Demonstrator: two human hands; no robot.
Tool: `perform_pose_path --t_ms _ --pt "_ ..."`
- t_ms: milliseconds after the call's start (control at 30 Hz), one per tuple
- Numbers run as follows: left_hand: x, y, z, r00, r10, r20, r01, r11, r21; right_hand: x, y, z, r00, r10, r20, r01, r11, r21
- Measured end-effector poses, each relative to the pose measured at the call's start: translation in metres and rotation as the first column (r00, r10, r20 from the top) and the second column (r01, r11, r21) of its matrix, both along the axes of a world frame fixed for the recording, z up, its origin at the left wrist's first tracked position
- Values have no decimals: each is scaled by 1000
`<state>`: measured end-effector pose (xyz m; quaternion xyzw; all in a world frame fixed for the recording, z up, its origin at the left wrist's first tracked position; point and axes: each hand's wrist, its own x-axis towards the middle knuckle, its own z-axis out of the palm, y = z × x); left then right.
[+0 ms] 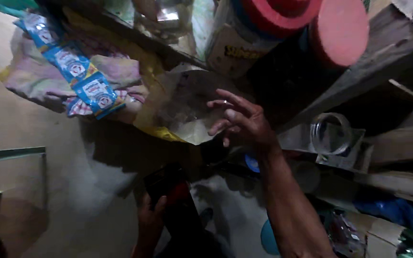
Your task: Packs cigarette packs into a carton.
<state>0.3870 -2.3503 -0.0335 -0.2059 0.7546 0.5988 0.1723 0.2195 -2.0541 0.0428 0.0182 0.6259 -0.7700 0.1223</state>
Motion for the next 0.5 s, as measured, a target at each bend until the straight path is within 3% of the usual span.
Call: perform_pose_path --t_ms 167,333,433,500 --pt "45 31 11 996 -70 -52 68 997 -31 22 -5 33 975 -85 -207 99 993 57" --pt "81 41 17 988 -140 -67 139 990 -6 40 -9 88 842 -86 -532 156 984 89" --pt "74 46 22 982 -188 -24 188 982 12 33 -12 104 814 -126 -567 154 988 0" --pt "57 49 21 981 -195 6 195 981 -15 25 -12 89 856 -98 -507 82 995 -53"
